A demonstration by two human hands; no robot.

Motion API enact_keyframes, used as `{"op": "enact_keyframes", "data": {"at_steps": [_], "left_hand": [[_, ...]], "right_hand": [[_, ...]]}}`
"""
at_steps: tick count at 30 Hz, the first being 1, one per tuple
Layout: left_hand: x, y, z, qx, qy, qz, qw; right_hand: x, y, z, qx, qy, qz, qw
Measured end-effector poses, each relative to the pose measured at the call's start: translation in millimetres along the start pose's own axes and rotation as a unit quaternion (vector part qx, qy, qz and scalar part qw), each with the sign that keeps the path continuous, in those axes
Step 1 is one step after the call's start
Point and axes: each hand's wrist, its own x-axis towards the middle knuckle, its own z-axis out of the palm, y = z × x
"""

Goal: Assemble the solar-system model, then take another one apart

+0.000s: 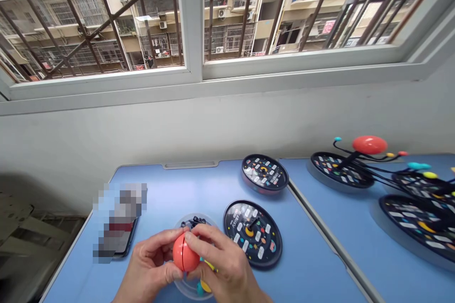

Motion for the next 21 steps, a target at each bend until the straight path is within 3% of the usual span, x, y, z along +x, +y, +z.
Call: {"op": "enact_keyframes", "data": {"at_steps": [12,17,21], "left_hand": [[-3,-1,-4.8,0.089,-0.05,0.037,0.994],[-8,-5,2.2,0.029,-0.083,-0.006,0.996],[-6,-8,8.0,-0.03,-0.048,-0.021,0.998]], "right_hand": [[0,-5,1,-0.077,-0.003,-0.068,0.995],[-10,3,6,-0.143,0.006,-0.114,0.983],[-18,15,8,-0.201,-0.007,-0.14,0.97]]}}
